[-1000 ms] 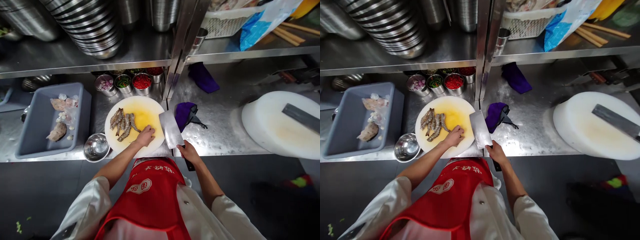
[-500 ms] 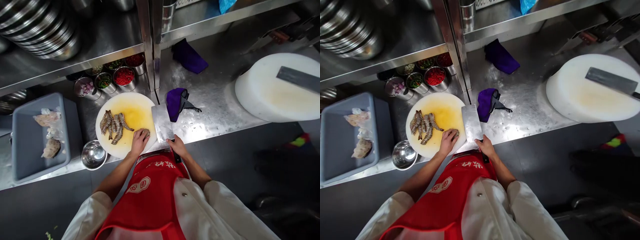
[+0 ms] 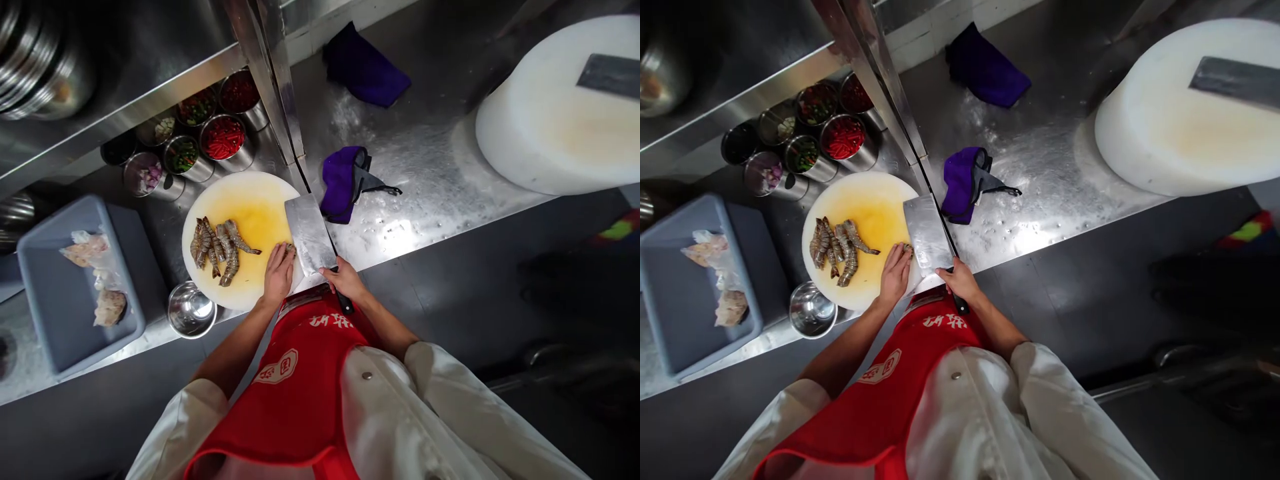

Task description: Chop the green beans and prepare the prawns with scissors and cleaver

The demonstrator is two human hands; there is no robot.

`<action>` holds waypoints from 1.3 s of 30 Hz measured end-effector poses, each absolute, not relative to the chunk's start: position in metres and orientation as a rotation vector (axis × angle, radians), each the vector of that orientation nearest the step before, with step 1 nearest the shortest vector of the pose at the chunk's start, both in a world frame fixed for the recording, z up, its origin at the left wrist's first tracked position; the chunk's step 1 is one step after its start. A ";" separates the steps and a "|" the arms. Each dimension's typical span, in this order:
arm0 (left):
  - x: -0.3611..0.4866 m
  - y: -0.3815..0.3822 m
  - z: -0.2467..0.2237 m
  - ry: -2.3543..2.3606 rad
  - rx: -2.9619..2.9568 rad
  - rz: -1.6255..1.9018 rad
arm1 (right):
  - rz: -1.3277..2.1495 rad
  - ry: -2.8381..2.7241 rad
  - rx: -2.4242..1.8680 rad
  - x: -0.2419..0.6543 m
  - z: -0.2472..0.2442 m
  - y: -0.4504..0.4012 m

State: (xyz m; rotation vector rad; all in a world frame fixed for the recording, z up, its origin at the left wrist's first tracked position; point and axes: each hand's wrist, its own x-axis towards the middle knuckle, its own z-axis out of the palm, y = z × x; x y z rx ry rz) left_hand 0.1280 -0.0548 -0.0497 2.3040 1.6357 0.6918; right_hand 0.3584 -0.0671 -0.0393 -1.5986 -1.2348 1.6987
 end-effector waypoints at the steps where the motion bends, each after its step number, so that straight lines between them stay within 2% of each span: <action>1: 0.128 -0.055 -0.050 1.637 2.306 0.693 | 1.702 -1.225 -1.596 0.358 -0.040 -0.066; 14: 0.128 -0.066 -0.049 1.589 2.441 0.410 | 1.687 -1.230 -1.614 0.355 -0.038 -0.060; 39: 0.132 -0.065 -0.042 1.574 2.407 0.403 | 1.612 -1.206 -1.711 0.344 -0.038 -0.069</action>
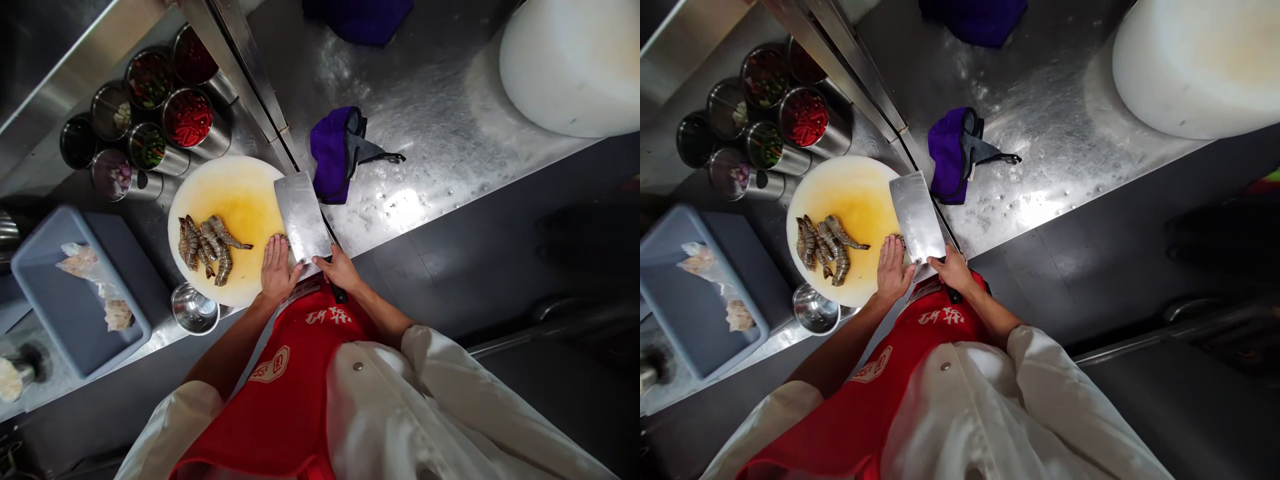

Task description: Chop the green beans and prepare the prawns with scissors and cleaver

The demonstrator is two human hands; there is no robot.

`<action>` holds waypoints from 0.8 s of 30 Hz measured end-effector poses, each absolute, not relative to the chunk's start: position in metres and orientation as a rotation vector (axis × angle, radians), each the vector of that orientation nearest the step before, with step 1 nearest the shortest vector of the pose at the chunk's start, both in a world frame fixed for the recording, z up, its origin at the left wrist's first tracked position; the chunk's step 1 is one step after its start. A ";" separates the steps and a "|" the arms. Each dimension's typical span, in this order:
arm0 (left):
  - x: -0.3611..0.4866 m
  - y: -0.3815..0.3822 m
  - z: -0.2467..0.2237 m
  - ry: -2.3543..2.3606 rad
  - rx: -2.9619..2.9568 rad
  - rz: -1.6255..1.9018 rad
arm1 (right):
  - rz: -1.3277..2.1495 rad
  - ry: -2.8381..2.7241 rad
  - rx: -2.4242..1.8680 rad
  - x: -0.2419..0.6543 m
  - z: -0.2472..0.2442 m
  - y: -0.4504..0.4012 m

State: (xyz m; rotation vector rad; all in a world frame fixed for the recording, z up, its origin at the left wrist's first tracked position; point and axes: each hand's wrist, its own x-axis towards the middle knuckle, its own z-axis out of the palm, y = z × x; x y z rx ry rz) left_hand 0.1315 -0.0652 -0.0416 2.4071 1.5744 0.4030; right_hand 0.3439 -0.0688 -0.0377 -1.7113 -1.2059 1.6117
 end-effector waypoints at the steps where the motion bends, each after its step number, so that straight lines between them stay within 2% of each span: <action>1: 0.132 -0.065 -0.042 1.570 2.408 0.406 | 1.615 -1.213 -1.723 0.346 -0.038 -0.072; 8: 0.131 -0.065 -0.044 1.589 2.404 0.419 | 1.672 -1.213 -1.703 0.350 -0.040 -0.077; 24: 0.132 -0.064 -0.043 1.577 2.408 0.437 | 1.544 -1.301 -1.768 0.352 -0.037 -0.106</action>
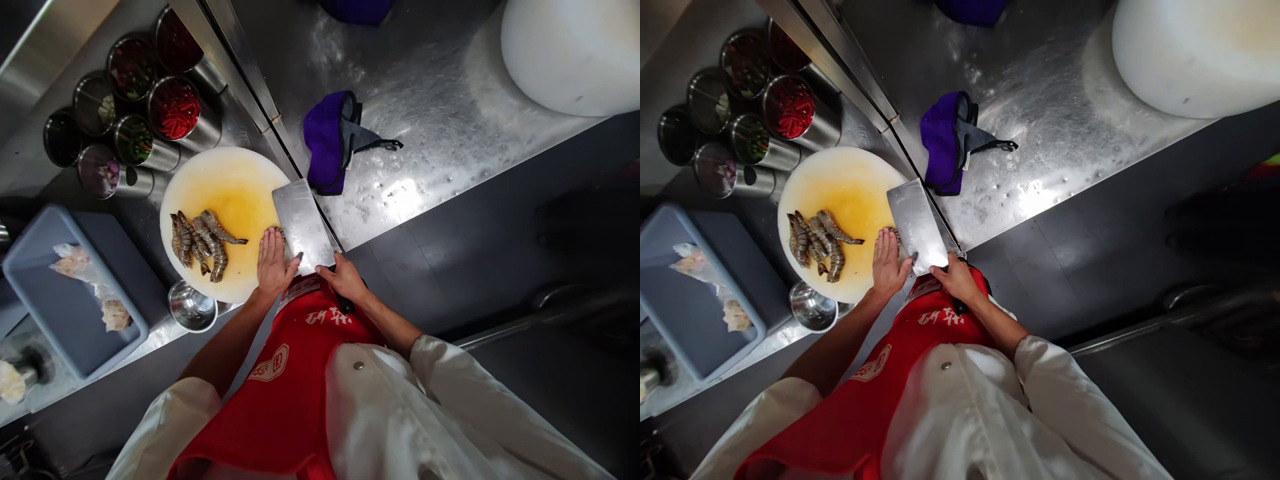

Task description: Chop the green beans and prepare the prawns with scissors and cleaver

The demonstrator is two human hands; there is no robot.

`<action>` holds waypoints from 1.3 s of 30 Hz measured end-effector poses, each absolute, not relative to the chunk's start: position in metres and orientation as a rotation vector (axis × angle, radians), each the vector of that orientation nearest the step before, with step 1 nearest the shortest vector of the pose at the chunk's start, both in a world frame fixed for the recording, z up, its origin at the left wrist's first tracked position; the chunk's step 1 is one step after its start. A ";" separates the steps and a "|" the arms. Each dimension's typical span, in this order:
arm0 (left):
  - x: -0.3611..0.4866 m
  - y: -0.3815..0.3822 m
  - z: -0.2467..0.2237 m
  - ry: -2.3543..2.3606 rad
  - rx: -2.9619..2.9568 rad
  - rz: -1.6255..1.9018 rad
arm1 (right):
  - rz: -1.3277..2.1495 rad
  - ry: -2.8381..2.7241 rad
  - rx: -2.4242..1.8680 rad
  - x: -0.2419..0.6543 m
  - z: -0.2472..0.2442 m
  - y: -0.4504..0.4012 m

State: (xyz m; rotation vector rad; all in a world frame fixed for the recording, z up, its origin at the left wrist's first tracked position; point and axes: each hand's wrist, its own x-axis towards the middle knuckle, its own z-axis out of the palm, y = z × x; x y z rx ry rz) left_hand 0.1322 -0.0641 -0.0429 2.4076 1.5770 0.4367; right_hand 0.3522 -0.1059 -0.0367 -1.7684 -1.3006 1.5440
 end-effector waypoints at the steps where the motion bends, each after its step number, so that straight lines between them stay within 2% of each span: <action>1: 0.132 -0.064 -0.043 1.571 2.412 0.442 | 1.536 -1.308 -1.769 0.353 -0.037 -0.108; 39: 0.135 -0.057 -0.042 1.616 2.384 0.372 | 1.515 -1.395 -1.804 0.372 -0.041 -0.164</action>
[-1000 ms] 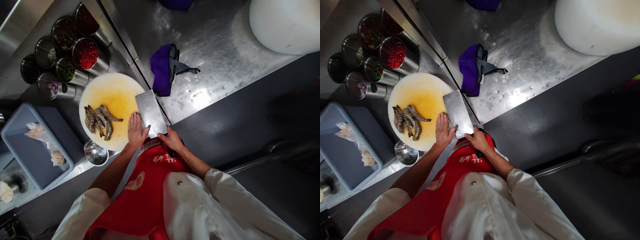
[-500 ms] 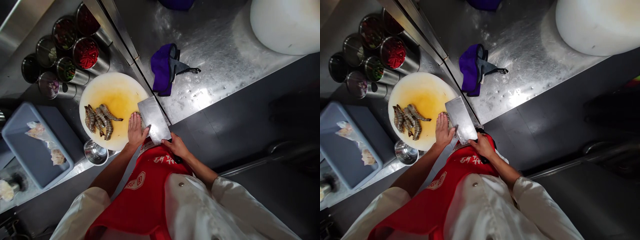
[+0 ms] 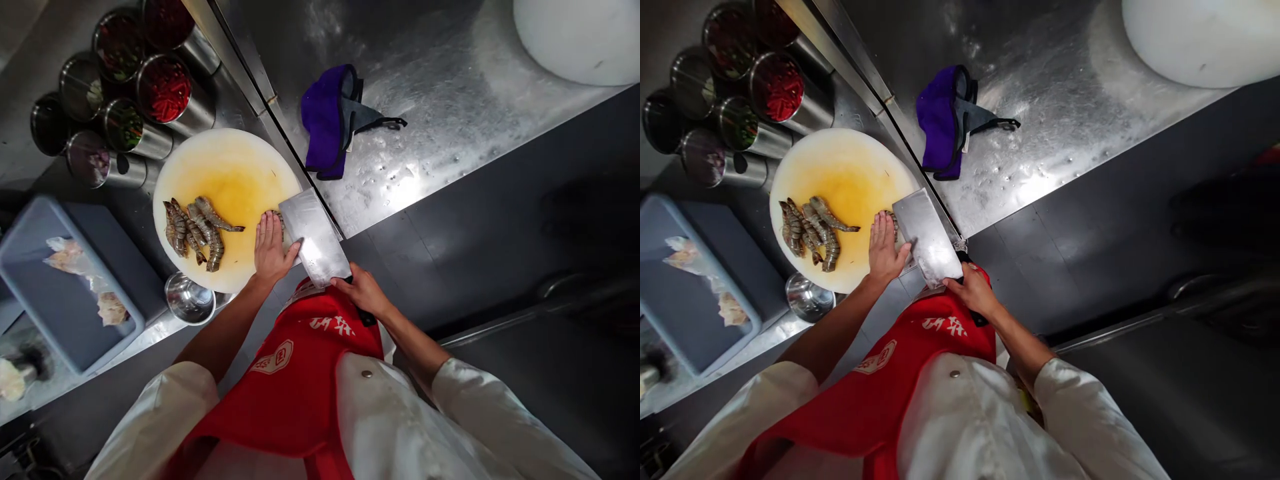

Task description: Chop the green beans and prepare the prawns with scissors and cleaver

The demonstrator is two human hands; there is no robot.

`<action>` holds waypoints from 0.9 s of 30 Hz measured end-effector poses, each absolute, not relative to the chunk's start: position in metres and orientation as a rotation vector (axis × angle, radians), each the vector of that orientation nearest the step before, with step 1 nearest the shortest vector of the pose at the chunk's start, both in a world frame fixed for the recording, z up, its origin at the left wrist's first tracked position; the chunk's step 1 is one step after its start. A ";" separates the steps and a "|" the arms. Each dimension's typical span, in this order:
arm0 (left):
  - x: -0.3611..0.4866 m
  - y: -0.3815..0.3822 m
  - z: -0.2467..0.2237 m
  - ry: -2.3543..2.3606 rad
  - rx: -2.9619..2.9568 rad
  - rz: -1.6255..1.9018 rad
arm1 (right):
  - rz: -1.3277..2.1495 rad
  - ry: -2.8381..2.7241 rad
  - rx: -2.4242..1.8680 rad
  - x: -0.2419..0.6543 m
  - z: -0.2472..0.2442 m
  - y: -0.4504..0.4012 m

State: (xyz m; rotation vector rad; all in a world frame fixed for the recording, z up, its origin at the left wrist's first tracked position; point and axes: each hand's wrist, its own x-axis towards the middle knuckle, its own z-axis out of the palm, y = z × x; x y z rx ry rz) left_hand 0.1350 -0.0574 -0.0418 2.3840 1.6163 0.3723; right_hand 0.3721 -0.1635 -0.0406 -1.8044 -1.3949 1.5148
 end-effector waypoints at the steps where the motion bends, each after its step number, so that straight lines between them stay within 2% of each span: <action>1: 0.136 -0.057 -0.042 1.622 2.382 0.372 | 1.513 -1.390 -1.808 0.373 -0.040 -0.163; 15: 0.137 -0.055 -0.047 1.618 2.400 0.401 | 1.635 -1.294 -1.651 0.371 -0.047 -0.139; 27: 0.136 -0.063 -0.044 1.606 2.478 0.373 | 1.727 -1.410 -1.580 0.372 -0.032 -0.038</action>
